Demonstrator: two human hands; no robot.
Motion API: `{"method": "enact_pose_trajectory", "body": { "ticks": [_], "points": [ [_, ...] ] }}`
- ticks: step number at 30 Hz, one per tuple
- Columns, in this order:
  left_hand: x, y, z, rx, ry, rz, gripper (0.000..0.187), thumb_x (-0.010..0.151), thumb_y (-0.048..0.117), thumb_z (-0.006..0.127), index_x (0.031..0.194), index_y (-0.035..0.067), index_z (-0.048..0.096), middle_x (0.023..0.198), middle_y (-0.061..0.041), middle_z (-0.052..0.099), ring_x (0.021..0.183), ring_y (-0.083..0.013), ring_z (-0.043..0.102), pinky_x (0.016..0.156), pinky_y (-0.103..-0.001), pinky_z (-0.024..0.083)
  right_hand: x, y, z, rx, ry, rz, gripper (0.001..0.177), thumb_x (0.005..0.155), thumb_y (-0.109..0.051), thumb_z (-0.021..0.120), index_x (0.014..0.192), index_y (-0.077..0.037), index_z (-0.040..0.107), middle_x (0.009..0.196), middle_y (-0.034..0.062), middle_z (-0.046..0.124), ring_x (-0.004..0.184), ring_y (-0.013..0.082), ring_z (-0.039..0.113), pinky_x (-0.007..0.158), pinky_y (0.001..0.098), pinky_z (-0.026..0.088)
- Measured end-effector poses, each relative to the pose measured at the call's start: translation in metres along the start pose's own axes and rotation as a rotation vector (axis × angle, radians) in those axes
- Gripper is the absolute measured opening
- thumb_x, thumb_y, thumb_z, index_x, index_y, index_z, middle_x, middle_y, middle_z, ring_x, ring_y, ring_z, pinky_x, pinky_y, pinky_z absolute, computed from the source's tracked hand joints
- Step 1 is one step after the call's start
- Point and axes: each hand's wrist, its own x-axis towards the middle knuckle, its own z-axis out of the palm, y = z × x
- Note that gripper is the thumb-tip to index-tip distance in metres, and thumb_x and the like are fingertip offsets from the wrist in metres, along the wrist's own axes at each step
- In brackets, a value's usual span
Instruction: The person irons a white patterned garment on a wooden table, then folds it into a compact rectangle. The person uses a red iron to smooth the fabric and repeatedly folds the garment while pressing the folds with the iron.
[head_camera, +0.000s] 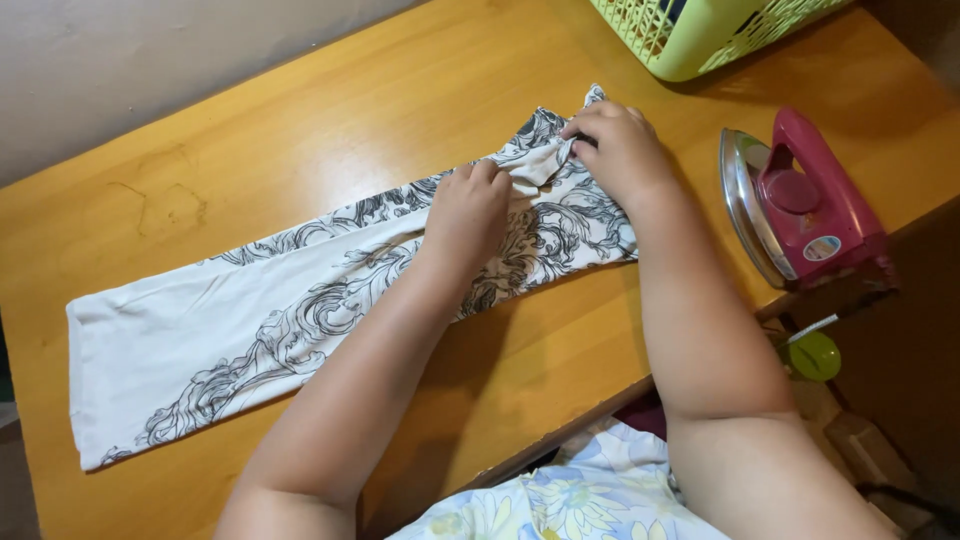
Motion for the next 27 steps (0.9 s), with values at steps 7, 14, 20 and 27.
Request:
{"method": "enact_pose_trajectory", "body": {
  "ticks": [7,14,20,27],
  "points": [
    [0.017,-0.008,-0.044,-0.514,0.122,-0.325,0.006,0.098,0.005,0.061,0.096,0.0,0.059,0.083,-0.011,0.069,0.066,-0.0175,0.062,0.058,-0.028,0.051,0.003,-0.001,-0.018,0.226,0.224,-0.22,0.011,0.095,0.0,0.066,0.106,0.003,0.069,0.113,0.014,0.072,0.094,0.0274,0.067,0.081,0.036,0.053],
    [-0.008,-0.018,-0.075,-0.578,-0.006,-0.155,0.004,0.098,0.002,0.058,0.1,0.005,0.06,0.096,-0.011,0.065,0.095,-0.0253,0.063,0.088,-0.038,0.051,-0.034,-0.023,-0.086,0.27,-0.197,-0.023,0.016,0.093,-0.008,0.066,0.105,-0.003,0.074,0.108,0.016,0.073,0.087,0.0312,0.064,0.077,0.0427,0.048],
    [-0.024,-0.005,-0.077,-0.544,-0.031,-0.006,0.015,0.085,0.009,0.054,0.089,0.005,0.068,0.102,-0.008,0.068,0.096,-0.0279,0.061,0.093,-0.04,0.042,-0.034,-0.014,-0.093,0.222,-0.48,0.382,0.02,0.093,-0.022,0.071,0.107,-0.01,0.078,0.082,0.007,0.072,0.068,0.0168,0.059,0.062,0.0287,0.047],
    [-0.032,-0.006,-0.045,-0.07,0.023,-0.197,0.033,0.099,0.035,0.065,0.115,0.006,0.071,0.11,-0.011,0.066,0.1,-0.0292,0.059,0.088,-0.043,0.041,-0.013,-0.022,-0.03,0.058,0.006,0.097,0.029,0.101,-0.021,0.066,0.126,-0.007,0.069,0.111,0.0161,0.069,0.086,0.0227,0.066,0.075,0.0357,0.058]
  ]
}}
